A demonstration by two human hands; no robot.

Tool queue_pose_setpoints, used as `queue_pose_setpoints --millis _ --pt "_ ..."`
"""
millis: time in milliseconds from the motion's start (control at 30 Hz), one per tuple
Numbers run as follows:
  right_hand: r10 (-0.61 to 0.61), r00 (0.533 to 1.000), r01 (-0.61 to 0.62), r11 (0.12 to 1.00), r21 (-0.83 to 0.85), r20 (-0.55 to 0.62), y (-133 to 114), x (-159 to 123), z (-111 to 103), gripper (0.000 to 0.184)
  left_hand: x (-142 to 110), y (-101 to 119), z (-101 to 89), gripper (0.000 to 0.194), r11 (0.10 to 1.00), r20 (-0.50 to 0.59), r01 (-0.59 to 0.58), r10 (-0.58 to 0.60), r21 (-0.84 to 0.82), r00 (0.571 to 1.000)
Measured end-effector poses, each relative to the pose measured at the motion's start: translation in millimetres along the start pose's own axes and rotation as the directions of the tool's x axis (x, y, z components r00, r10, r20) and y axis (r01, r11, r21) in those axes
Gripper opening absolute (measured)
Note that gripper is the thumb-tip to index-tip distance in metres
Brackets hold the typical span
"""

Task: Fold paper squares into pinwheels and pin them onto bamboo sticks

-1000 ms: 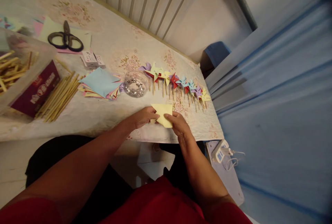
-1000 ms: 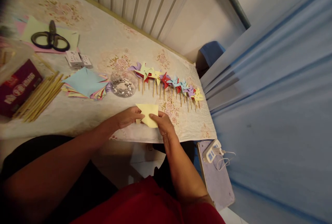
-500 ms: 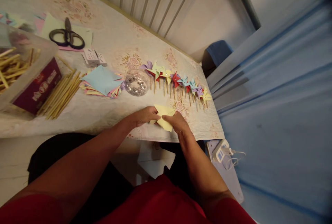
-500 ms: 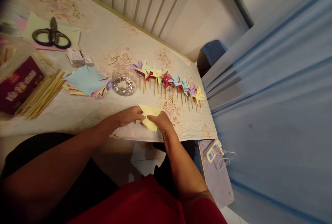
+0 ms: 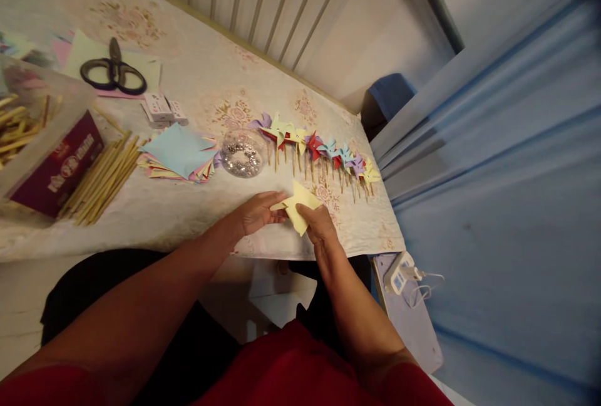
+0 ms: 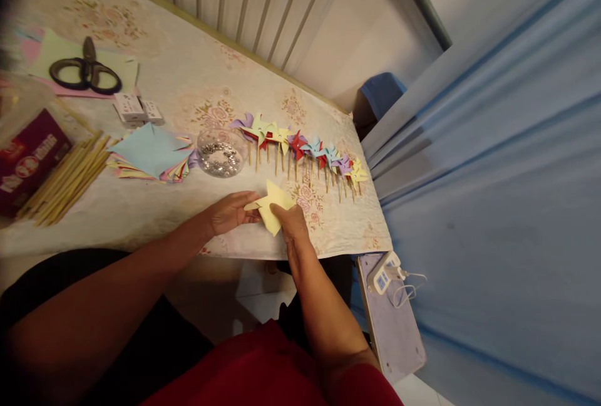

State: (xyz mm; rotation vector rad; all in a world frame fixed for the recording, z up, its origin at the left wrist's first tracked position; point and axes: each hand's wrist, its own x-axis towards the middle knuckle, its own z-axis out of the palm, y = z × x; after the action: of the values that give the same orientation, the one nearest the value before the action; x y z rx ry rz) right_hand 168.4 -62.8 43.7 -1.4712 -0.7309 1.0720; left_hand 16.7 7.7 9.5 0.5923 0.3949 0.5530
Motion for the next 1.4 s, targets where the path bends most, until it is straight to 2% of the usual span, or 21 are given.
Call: queue_pose_setpoints --millis 133,233,367,600,733,1033,1300,1400 --pt "-0.084 0.989 0.094 0.993 0.076 -0.122 6 7 7 0.037 4 -7 -1.5 0.043 0.989 -0.011 0.027 -0.029 -0.149 1.000" --pt "-0.117 0.970 0.128 0.991 0.038 -0.213 10 10 14 0.036 4 -15 0.6 0.041 0.984 -0.002 -0.007 0.007 -0.176 1.000" --pt "-0.148 0.956 0.154 0.988 0.002 -0.252 16 9 23 0.036 3 -24 6.7 0.039 0.978 -0.056 -0.062 0.051 -0.201 0.997" --pt "-0.171 0.956 0.164 0.985 -0.048 -0.238 30 7 29 0.039 7 -27 11.2 0.032 0.966 -0.123 -0.174 0.152 -0.191 0.981" --pt "-0.148 0.961 0.146 0.989 -0.024 -0.235 30 6 34 0.041 7 -27 13.6 0.027 0.966 -0.133 -0.192 0.171 -0.172 0.976" --pt "-0.148 0.962 0.159 0.987 0.027 -0.230 21 -1 46 0.033 4 -23 16.4 0.029 0.961 -0.165 -0.206 0.177 -0.185 0.970" --pt "-0.121 0.968 0.144 0.985 0.094 -0.220 24 -2 46 0.035 5 -25 14.2 0.030 0.955 -0.173 -0.230 0.199 -0.189 0.965" --pt "-0.100 0.979 0.127 0.981 0.149 -0.176 24 -5 40 0.033 6 -24 13.4 0.027 0.959 -0.180 -0.227 0.196 -0.171 0.964"
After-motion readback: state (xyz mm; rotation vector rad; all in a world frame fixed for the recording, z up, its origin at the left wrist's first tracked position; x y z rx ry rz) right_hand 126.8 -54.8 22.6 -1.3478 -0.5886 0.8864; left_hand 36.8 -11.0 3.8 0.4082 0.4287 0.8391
